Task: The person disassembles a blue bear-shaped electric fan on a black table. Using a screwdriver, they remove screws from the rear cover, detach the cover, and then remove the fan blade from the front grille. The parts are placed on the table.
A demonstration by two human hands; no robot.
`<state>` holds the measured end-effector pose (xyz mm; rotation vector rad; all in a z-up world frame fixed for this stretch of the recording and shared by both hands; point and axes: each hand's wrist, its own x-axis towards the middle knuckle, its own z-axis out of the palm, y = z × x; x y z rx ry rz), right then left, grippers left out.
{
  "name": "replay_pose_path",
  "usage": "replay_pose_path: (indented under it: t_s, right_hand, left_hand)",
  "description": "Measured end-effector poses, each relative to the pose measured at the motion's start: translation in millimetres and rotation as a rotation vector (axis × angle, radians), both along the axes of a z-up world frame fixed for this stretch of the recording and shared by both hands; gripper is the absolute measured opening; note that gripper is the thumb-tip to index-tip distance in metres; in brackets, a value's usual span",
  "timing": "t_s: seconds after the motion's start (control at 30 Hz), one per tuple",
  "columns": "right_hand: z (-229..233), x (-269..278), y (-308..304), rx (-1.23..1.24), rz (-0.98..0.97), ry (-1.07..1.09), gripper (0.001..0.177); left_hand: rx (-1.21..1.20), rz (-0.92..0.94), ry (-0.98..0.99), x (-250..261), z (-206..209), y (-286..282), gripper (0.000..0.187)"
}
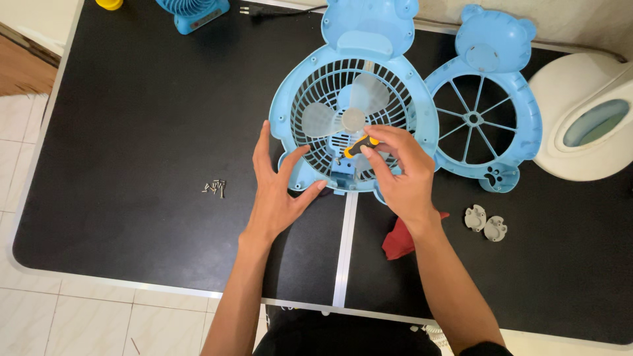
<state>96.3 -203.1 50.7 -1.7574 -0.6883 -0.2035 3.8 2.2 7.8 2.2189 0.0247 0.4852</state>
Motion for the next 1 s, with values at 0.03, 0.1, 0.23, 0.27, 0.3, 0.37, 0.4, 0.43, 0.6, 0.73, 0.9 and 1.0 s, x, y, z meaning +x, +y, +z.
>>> replay_pose_path:
  t_s: [0.03, 0.1, 0.23, 0.27, 0.3, 0.37, 0.4, 0.43, 0.6, 0.73, 0.9, 1.0]
  right_hand:
    - [0.5, 0.4, -0.3, 0.005, 0.004, 0.003, 0.032]
    - [1.7, 1.8, -0.5, 0.014, 0.013, 0.008, 0.033]
    - [4.0, 3.3, -1.0, 0.03, 0.011, 0.01, 0.033]
    - [4.5, 3.8, -1.1, 0.033, 0.007, 0.009, 0.033]
    - [5.0, 4.1, -1.1, 0.036, 0.004, 0.009, 0.033]
    - [6.5, 4.5, -0.1, 0.038, -0.001, 0.01, 0.032]
    - [6.9, 4.9, 0.2, 0.039, -0.004, 0.009, 0.032]
    - [7.3, 5.1, 0.4, 0.041, -0.003, 0.01, 0.032]
    - [7.9, 4.6, 0.6, 0.05, -0.001, 0.014, 0.032]
    - [9.2, 4.6, 0.0, 0.055, 0.008, 0.013, 0.032]
    - [13.5, 2.6, 1.6, 0.07, 0.0, 0.016, 0.032]
    - [19.6, 1.3, 2.0, 0.082, 0.017, 0.012, 0.032]
  left_hand:
    - [-0.003, 0.0, 0.002, 0.2, 0.6, -0.2, 0.064]
    - [-0.007, -0.001, -0.002, 0.7, 1.7, -0.3, 0.063]
    - [0.006, 0.003, -0.003, 2.1, 2.5, -0.4, 0.061]
    - [0.006, 0.003, -0.001, 2.0, 2.6, -0.7, 0.06]
    - [0.007, 0.002, 0.001, 1.8, 2.7, -1.0, 0.06]
    - [0.007, 0.003, 0.006, 1.6, 4.0, -0.9, 0.059]
    - [0.008, 0.004, 0.007, 1.5, 4.6, -1.1, 0.059]
    - [0.009, 0.005, 0.007, 1.7, 5.2, -1.1, 0.059]
    - [0.035, 0.014, -0.001, 1.7, 9.9, -2.2, 0.058]
    - [0.044, 0.027, -0.05, 2.2, 16.9, -5.7, 0.056]
    - [0.055, 0.035, -0.081, 6.1, 27.3, -9.8, 0.052]
    - [0.062, 0.034, -0.089, 9.7, 33.1, -11.6, 0.051]
